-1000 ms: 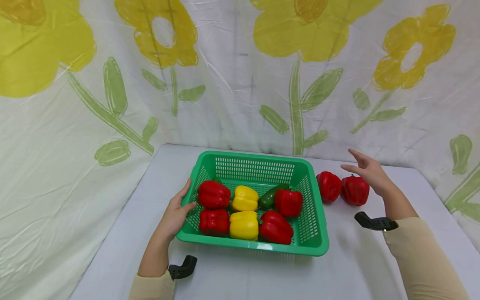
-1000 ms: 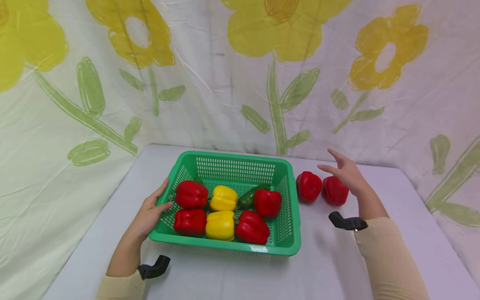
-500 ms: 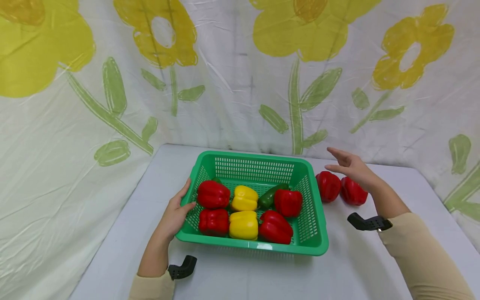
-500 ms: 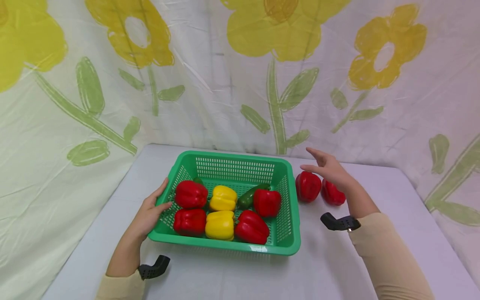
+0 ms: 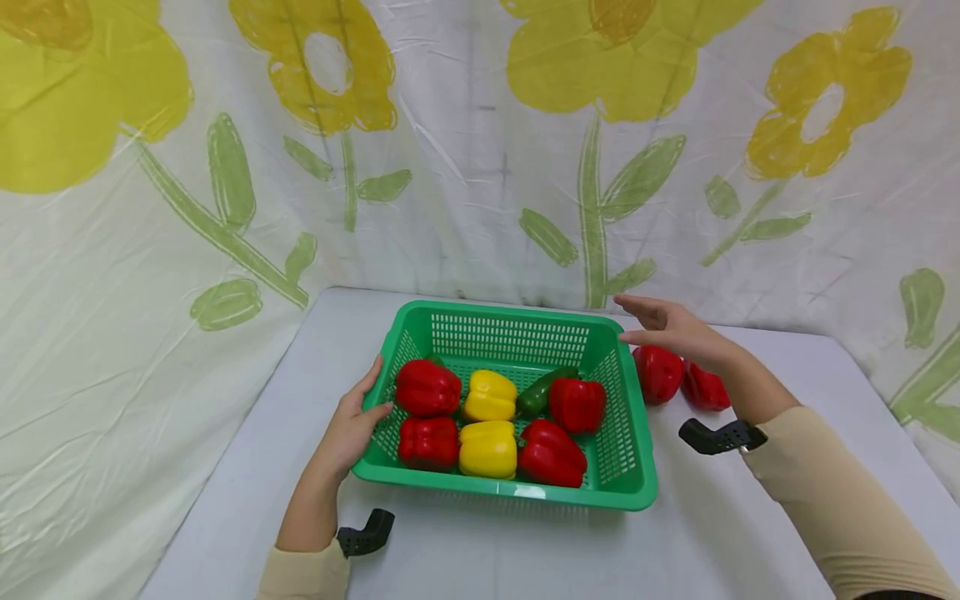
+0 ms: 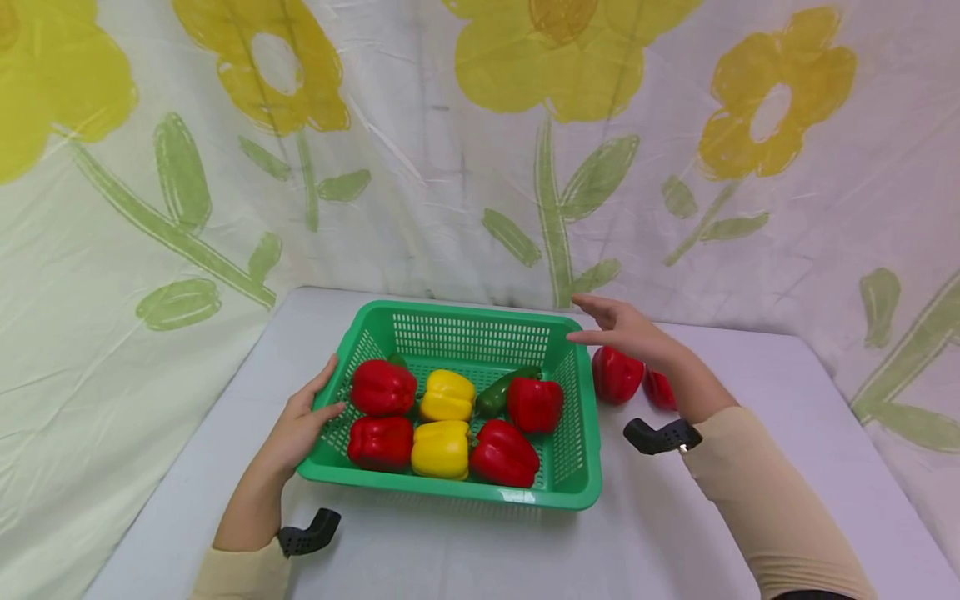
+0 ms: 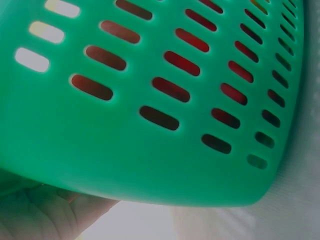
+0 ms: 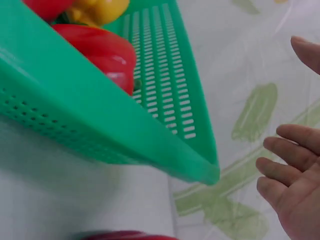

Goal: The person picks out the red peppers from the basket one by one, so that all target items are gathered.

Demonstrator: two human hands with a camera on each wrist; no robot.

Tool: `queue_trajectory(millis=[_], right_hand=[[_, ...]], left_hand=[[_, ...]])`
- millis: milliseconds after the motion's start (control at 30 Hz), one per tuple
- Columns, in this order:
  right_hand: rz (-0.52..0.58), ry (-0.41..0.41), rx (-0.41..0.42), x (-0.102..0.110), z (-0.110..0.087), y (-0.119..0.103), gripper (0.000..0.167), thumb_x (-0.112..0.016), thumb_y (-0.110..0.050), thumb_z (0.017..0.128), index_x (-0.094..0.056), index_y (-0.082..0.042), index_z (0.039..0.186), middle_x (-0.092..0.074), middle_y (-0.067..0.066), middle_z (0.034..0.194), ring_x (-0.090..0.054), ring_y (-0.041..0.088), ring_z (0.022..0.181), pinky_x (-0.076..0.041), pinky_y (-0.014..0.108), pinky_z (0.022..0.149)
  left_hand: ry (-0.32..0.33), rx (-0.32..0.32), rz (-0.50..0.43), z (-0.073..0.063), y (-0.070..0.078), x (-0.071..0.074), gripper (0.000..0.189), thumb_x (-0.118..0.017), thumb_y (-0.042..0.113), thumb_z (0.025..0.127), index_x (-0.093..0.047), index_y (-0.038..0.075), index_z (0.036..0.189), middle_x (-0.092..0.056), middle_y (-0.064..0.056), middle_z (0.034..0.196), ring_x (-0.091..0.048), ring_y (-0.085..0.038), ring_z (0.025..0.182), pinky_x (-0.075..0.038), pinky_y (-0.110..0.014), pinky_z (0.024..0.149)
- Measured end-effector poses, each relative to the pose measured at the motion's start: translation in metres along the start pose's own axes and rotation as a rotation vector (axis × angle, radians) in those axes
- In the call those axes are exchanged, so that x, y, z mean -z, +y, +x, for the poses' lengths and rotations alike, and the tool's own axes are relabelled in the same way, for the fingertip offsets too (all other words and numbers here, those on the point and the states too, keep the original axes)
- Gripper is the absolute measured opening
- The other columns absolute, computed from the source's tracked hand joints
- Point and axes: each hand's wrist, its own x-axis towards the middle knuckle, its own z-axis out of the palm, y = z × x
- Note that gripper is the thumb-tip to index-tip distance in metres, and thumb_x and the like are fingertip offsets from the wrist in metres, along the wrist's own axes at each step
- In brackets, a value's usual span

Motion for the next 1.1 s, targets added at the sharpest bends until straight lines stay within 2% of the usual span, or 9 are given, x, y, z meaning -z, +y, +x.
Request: queue_trajectory(millis=[433,600,800,1100], right_hand=[[-0.016,-0.136,0.048,-0.014,0.025,-0.025,0.073,-0.063,-0.03,0.088,-0.026,-0.008,0.147,-0.027,0.012,0.153,-0.021,0.033,0.142,-0.024,0.055,0.111],[-0.039,-0.179,0.076,-0.025,0.035,-0.035,0.073,-0.063,-0.03,0.088,-0.027,-0.006,0.147,-0.028,0.013,0.152,-0.023,0.034,0.141,-0.027,0.053,0.11],[-0.057,-0.207,0.071,-0.036,0.043,-0.049,0.074,-0.065,-0.033,0.086,-0.029,-0.008,0.146,-0.029,0.015,0.151,-0.028,0.034,0.139,-0.027,0.053,0.11],[-0.084,-0.268,0.053,-0.054,0.06,-0.068,0.08,-0.067,-0.039,0.083,-0.028,-0.011,0.147,-0.028,0.009,0.153,-0.026,0.03,0.14,-0.024,0.052,0.112]], left_hand=[[0.001,0.0,-0.002,0.001,0.0,-0.001,0.066,-0.041,0.003,0.094,-0.012,0.019,0.151,-0.01,-0.003,0.158,-0.006,-0.027,0.145,-0.018,-0.051,0.114],[0.002,-0.005,0.002,0.0,0.0,-0.001,0.065,-0.041,0.002,0.094,-0.012,0.017,0.151,-0.01,-0.003,0.158,-0.006,-0.027,0.145,-0.017,-0.051,0.114],[-0.004,-0.011,-0.011,0.001,-0.001,-0.001,0.066,-0.041,0.002,0.094,-0.011,0.017,0.151,-0.009,-0.003,0.158,-0.006,-0.027,0.145,-0.018,-0.051,0.114],[-0.001,-0.006,0.003,0.0,0.0,0.0,0.066,-0.041,0.003,0.095,-0.011,0.018,0.151,-0.009,-0.002,0.158,-0.005,-0.026,0.145,-0.016,-0.05,0.115]])
